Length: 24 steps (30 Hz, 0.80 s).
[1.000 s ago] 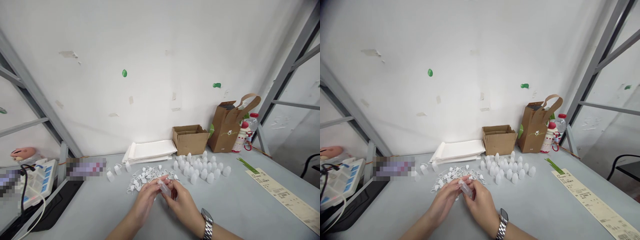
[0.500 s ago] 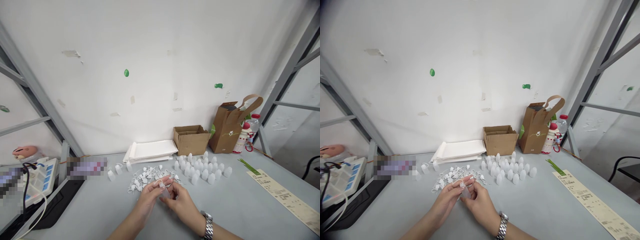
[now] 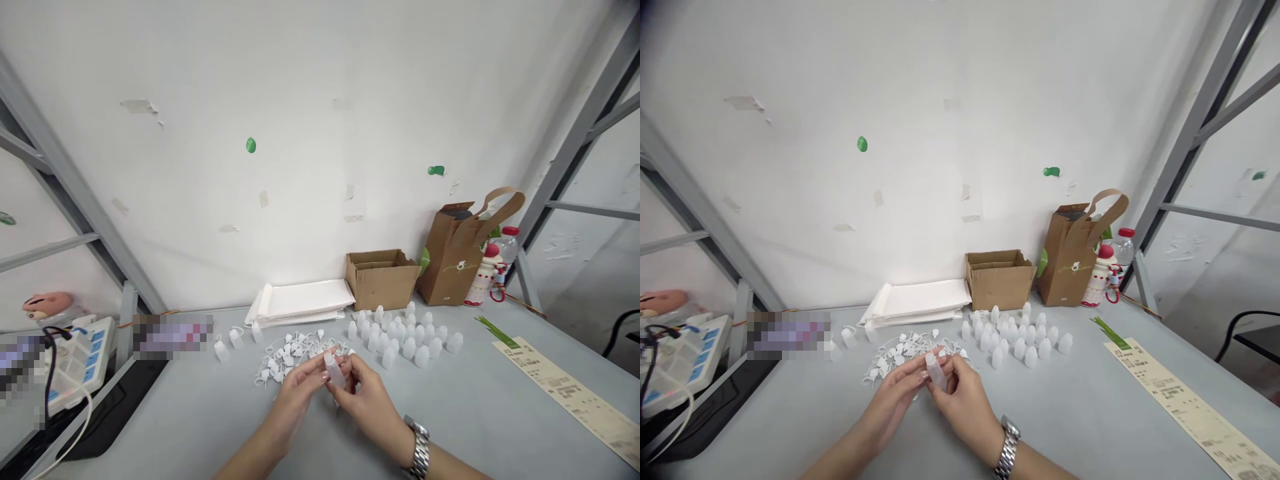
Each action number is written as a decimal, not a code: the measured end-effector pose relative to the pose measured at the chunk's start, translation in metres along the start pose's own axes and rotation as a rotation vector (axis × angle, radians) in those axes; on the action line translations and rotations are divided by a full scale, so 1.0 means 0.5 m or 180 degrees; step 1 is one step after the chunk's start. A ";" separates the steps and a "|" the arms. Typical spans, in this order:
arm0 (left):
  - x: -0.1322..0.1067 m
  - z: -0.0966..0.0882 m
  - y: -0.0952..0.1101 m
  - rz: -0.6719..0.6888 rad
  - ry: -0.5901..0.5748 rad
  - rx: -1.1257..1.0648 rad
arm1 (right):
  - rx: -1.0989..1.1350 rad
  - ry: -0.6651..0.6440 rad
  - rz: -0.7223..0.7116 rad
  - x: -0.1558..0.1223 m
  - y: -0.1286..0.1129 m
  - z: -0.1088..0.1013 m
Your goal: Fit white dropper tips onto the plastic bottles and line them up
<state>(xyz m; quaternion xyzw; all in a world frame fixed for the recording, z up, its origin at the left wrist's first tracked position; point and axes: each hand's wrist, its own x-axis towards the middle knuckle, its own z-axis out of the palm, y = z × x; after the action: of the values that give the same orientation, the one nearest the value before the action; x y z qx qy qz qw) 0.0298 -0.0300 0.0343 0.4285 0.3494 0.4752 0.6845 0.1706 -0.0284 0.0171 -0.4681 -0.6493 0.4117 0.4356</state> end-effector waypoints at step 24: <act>0.003 -0.008 -0.008 -0.0015 0.0030 0.0000 | -0.0814 0.0178 -0.0280 -0.010 0.015 0.003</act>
<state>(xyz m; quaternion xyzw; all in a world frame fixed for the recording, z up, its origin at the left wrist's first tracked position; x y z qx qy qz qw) 0.0280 -0.0284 0.0291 0.4254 0.3537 0.4755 0.6840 0.1720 -0.0318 0.0087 -0.5022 -0.7040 0.2929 0.4079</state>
